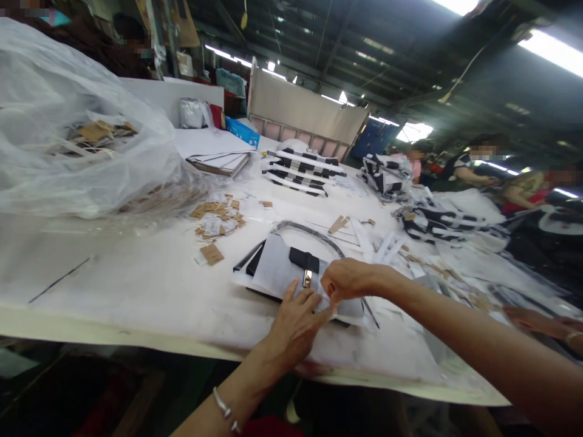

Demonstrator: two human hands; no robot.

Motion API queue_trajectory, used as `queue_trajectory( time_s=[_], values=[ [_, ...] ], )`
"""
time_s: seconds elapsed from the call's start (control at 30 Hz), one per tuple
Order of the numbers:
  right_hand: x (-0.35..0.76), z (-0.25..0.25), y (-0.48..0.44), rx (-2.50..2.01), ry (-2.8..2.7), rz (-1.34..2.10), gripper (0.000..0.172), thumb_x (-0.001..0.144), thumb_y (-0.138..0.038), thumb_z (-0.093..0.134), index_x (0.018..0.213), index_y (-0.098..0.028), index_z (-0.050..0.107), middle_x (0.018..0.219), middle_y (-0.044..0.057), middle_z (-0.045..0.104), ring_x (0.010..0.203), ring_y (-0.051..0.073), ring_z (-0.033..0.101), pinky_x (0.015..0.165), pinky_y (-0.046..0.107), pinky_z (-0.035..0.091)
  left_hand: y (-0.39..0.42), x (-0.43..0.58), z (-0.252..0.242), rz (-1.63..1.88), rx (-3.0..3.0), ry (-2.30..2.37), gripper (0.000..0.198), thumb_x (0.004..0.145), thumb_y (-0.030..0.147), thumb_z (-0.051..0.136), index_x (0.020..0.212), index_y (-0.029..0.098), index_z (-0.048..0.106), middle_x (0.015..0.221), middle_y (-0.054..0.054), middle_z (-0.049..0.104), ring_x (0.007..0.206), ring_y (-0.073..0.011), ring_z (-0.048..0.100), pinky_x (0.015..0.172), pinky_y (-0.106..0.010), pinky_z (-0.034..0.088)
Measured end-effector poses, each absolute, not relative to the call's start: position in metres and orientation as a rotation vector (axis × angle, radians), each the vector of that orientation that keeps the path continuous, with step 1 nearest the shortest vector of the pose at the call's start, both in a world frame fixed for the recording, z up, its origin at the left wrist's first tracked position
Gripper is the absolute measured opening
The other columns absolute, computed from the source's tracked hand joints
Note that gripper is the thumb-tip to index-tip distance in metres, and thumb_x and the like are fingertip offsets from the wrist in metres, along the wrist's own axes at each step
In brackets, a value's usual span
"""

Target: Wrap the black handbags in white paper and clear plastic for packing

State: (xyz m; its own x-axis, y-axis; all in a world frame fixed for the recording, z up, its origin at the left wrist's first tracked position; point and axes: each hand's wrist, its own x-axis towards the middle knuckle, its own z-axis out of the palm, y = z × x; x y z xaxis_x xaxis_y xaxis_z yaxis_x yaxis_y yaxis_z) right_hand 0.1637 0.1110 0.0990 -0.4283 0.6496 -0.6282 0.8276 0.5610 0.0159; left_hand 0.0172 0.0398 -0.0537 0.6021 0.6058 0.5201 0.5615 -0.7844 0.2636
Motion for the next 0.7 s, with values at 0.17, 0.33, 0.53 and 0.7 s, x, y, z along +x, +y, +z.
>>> queue_trajectory(
  time_s=[0.17, 0.33, 0.53, 0.7],
  values=[
    [0.162, 0.083, 0.131, 1.072, 2.158, -0.356, 0.017, 0.067, -0.033, 0.072, 0.081, -0.024, 0.076, 0.073, 0.001, 0.073, 0.067, 0.017, 0.066, 0.053, 0.023, 0.035, 0.042, 0.015, -0.053, 0.874, 2.737, 0.961, 0.043, 0.091, 0.028, 0.055, 0.133, 0.035, 0.051, 0.133, -0.006, 0.053, 0.126, -0.0256, 0.043, 0.117, -0.054, 0.014],
    [0.155, 0.067, 0.136, 0.888, 2.213, -0.262, 0.017, 0.065, -0.032, 0.075, 0.079, -0.023, 0.074, 0.067, 0.000, 0.070, 0.064, 0.017, 0.066, 0.049, 0.022, 0.031, 0.042, 0.017, -0.053, 0.856, 2.693, 0.948, 0.039, 0.092, 0.028, 0.055, 0.130, 0.035, 0.052, 0.131, -0.005, 0.054, 0.126, -0.0257, 0.043, 0.117, -0.055, 0.013],
    [0.154, 0.060, 0.139, 0.570, 2.414, -0.007, 0.013, 0.075, -0.032, 0.075, 0.080, -0.020, 0.071, 0.072, 0.003, 0.071, 0.069, 0.019, 0.065, 0.058, 0.028, 0.034, 0.041, 0.018, -0.053, 0.874, 2.667, 0.942, 0.038, 0.092, 0.026, 0.055, 0.129, 0.034, 0.053, 0.128, -0.004, 0.057, 0.122, -0.0245, 0.046, 0.117, -0.054, 0.014],
    [0.182, 0.059, 0.158, 0.598, 2.586, 0.057, 0.027, 0.082, -0.045, 0.070, 0.087, -0.018, 0.069, 0.085, 0.006, 0.069, 0.081, 0.021, 0.064, 0.072, 0.032, 0.039, 0.041, 0.020, -0.057, 0.895, 2.689, 1.003, 0.037, 0.094, 0.025, 0.052, 0.129, 0.036, 0.054, 0.122, -0.004, 0.059, 0.119, -0.0250, 0.048, 0.114, -0.055, 0.019]
  ],
)
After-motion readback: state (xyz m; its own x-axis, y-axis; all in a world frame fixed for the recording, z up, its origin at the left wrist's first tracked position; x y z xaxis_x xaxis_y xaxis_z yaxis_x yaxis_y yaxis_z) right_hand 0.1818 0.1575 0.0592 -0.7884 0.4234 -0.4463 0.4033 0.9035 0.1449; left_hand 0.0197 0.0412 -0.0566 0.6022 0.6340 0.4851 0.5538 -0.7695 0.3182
